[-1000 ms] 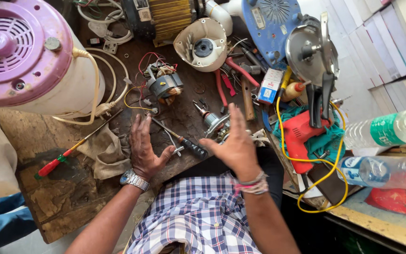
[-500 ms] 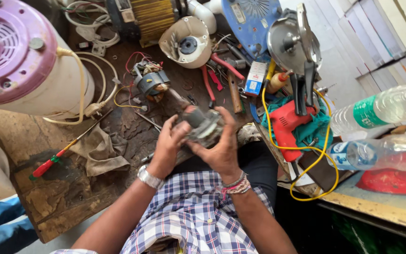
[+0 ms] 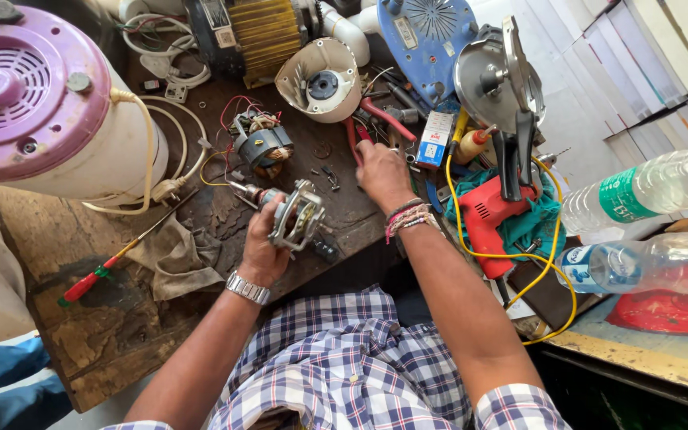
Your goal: The person disassembles a small electrical motor on a cluttered workbench, using a screwdriver to remove screws and a hammer to separate components. They handle the motor housing, rotor, and stator, then use pliers to adjust wires before reassembling parts.
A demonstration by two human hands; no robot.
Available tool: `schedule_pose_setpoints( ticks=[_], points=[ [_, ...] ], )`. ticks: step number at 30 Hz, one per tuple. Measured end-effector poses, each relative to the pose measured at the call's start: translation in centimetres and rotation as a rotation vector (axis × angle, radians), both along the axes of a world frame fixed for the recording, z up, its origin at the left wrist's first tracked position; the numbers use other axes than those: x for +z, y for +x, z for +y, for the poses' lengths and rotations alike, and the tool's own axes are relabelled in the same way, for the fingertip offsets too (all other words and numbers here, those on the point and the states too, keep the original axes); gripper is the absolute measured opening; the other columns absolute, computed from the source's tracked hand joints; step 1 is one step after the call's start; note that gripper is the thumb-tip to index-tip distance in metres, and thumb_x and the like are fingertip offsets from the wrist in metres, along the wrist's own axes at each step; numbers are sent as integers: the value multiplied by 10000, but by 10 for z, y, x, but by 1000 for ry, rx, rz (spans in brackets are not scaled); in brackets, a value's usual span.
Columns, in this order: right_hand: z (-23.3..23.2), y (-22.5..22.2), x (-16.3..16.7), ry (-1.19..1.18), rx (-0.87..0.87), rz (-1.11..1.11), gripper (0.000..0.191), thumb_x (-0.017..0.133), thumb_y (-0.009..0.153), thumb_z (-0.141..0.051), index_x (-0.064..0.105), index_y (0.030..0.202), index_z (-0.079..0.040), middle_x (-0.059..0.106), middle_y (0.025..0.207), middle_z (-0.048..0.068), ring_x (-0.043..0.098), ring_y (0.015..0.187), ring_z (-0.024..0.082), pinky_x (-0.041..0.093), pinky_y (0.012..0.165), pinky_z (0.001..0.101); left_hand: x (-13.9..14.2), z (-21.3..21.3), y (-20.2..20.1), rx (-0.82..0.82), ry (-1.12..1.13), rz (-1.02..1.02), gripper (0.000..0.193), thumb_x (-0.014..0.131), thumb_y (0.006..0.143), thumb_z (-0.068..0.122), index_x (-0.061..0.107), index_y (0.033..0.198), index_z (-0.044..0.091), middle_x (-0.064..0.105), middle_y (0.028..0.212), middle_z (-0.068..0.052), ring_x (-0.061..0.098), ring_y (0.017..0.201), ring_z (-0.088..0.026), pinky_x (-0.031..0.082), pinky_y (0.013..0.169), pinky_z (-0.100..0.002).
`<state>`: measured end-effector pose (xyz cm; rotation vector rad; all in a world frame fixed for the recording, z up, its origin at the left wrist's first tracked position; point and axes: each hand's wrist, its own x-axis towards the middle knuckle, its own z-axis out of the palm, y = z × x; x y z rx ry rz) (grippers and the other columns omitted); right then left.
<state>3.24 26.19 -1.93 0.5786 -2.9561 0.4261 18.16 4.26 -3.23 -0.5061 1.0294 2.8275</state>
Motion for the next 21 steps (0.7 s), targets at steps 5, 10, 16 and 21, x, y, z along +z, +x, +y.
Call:
schedule_pose_setpoints(
  ticks=[5, 10, 16, 21],
  points=[
    [19, 6, 12, 211, -21, 187, 114, 624, 926, -102, 723, 978, -122, 617, 1014, 149, 618, 963, 356, 512, 786, 475, 21, 3, -18, 15, -59, 3, 288, 671, 859, 343, 668, 1045, 123, 769, 1032, 9, 710, 872, -103, 600, 794, -316],
    [19, 26, 26, 131, 328, 288, 161, 631, 822, -151, 783, 846, -198, 609, 988, 91, 582, 1011, 296, 484, 896, 452, 5, 1, -18, 16, 27, 63, 276, 672, 1017, 368, 615, 1072, 104, 712, 1050, -76, 707, 885, -159, 589, 840, -354],
    [-1, 22, 33, 73, 227, 193, 193, 727, 858, -124, 759, 1043, -173, 624, 998, 84, 605, 1033, 300, 506, 892, 448, -3, -1, -12, 91, 103, 38, 265, 649, 1013, 304, 596, 1167, 95, 691, 1197, -112, 717, 1024, -176, 598, 928, -354],
    [-19, 53, 45, -992, 10, -498, 589, 790, 927, -153, 557, 1463, -74, 700, 1285, 69, 669, 1206, 243, 580, 1014, 380, 34, 6, -21, 51, 65, 117, 355, 678, 978, 290, 561, 1237, 77, 674, 1327, -138, 684, 1074, -198, 599, 900, -385]
  ],
)
